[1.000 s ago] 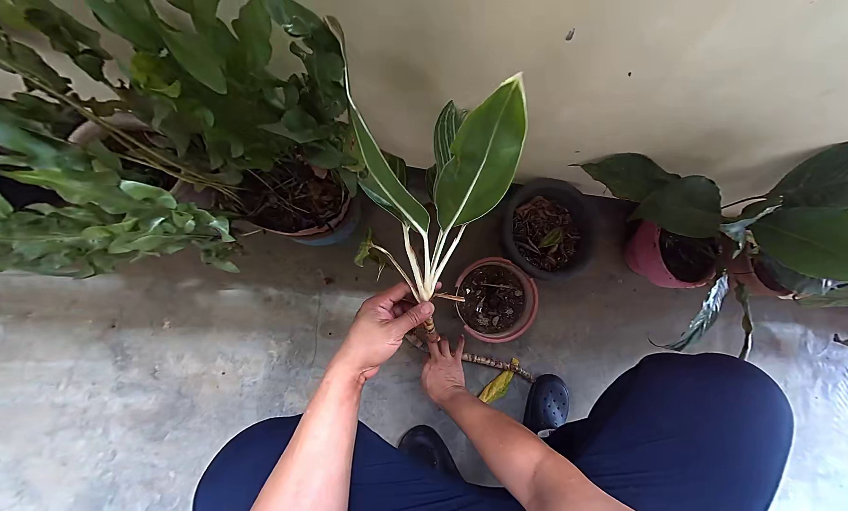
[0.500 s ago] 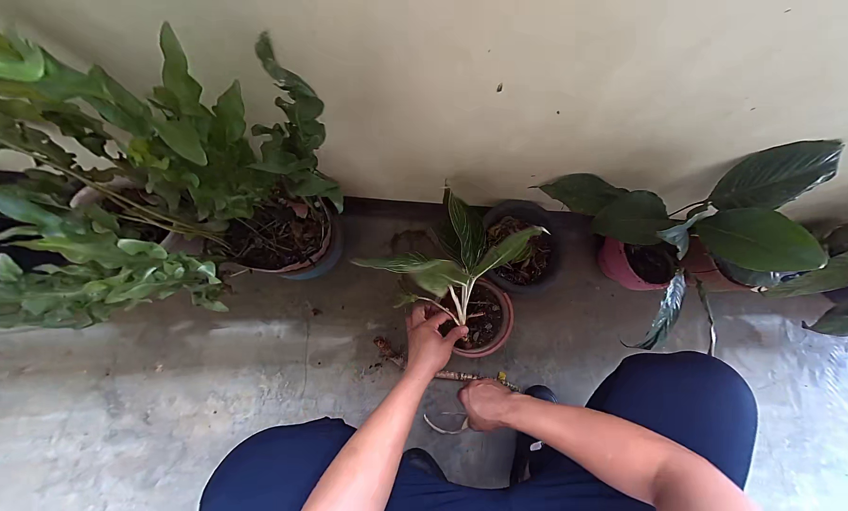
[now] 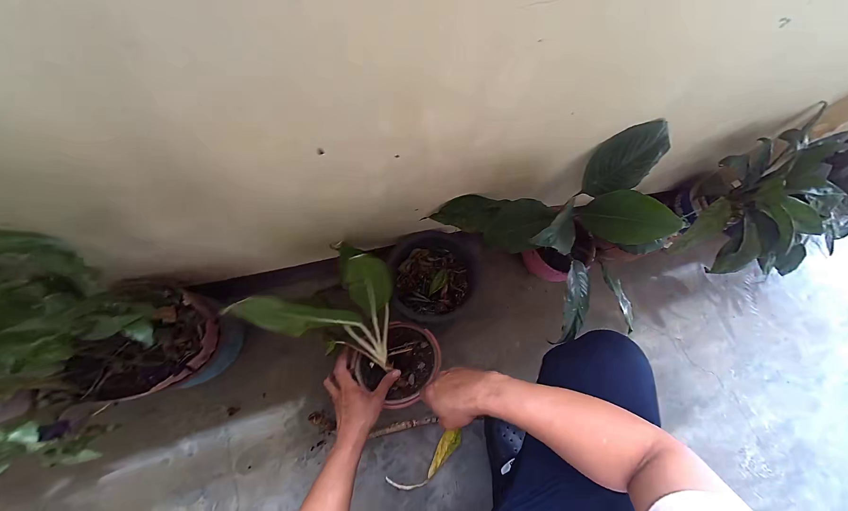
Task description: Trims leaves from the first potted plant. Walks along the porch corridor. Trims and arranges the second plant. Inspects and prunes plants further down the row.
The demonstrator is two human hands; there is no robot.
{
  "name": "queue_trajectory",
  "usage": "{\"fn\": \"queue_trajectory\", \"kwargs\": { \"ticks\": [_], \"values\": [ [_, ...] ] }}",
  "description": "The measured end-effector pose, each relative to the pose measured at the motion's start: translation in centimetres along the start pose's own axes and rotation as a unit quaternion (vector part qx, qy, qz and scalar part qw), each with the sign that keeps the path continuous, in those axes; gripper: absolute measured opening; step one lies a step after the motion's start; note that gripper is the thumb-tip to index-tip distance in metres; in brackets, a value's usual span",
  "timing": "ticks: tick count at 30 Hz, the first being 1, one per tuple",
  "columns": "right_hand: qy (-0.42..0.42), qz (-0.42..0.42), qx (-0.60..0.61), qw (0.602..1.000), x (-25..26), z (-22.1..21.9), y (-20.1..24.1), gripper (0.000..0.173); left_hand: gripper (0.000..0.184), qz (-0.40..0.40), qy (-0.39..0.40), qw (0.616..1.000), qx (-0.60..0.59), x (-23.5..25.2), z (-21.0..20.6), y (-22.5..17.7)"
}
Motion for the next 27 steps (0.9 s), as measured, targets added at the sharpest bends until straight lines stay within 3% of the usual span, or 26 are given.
{"fn": "queue_trajectory", "kwargs": {
  "ticks": [5, 8, 10, 12, 15, 18, 22, 25, 27],
  "values": [
    [-0.011, 0.035, 0.007, 0.999, -3.4, 1.9, 4.1, 0.029, 0.095, 0.032, -0.008, 0.999, -0.043, -3.4, 0.8, 0.3],
    [-0.020, 0.031, 0.067, 0.997, -6.9, 3.8, 5.2, 0.028, 0.068, 0.209, -0.009, 0.962, -0.173, -8.8, 2.6, 0.1],
    [-0.036, 0.023, 0.124, 0.991, -8.6, 4.5, 5.0, 0.033, 0.047, 0.377, 0.013, 0.895, -0.237, -13.4, 4.1, -2.2],
    [-0.064, 0.005, 0.198, 0.978, -9.3, 4.5, 4.6, 0.043, 0.042, 0.444, 0.059, 0.850, -0.279, -17.4, 6.0, -5.5],
    [-0.120, -0.017, 0.316, 0.941, -11.6, 2.6, 5.2, 0.046, 0.040, 0.433, 0.116, 0.833, -0.323, -21.2, 8.7, -12.8],
    [-0.166, 0.005, 0.368, 0.915, -16.8, 0.9, 8.5, 0.043, 0.042, 0.434, 0.093, 0.816, -0.370, -22.9, 11.5, -20.0],
    [-0.280, -0.015, 0.406, 0.870, -25.5, -0.9, 10.5, 0.030, 0.038, 0.420, 0.131, 0.855, -0.275, -25.7, 13.7, -27.2],
    [-0.295, -0.055, 0.475, 0.827, -32.3, -3.1, 9.5, 0.028, 0.024, 0.383, 0.173, 0.883, -0.208, -27.9, 13.9, -31.6],
    [-0.296, -0.076, 0.559, 0.771, -36.2, -5.6, 8.6, 0.033, 0.024, 0.356, 0.214, 0.894, -0.170, -29.4, 13.2, -34.3]
  ]
}}
Point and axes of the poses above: each hand's wrist, its own x-axis towards the middle knuckle, its own z-axis out of the back of the hand, y = z × x, the point moved 5 cm from there along x, towards the middle knuckle, and after that the axes turned 3 degrees about -z, right-handed, at the moved point
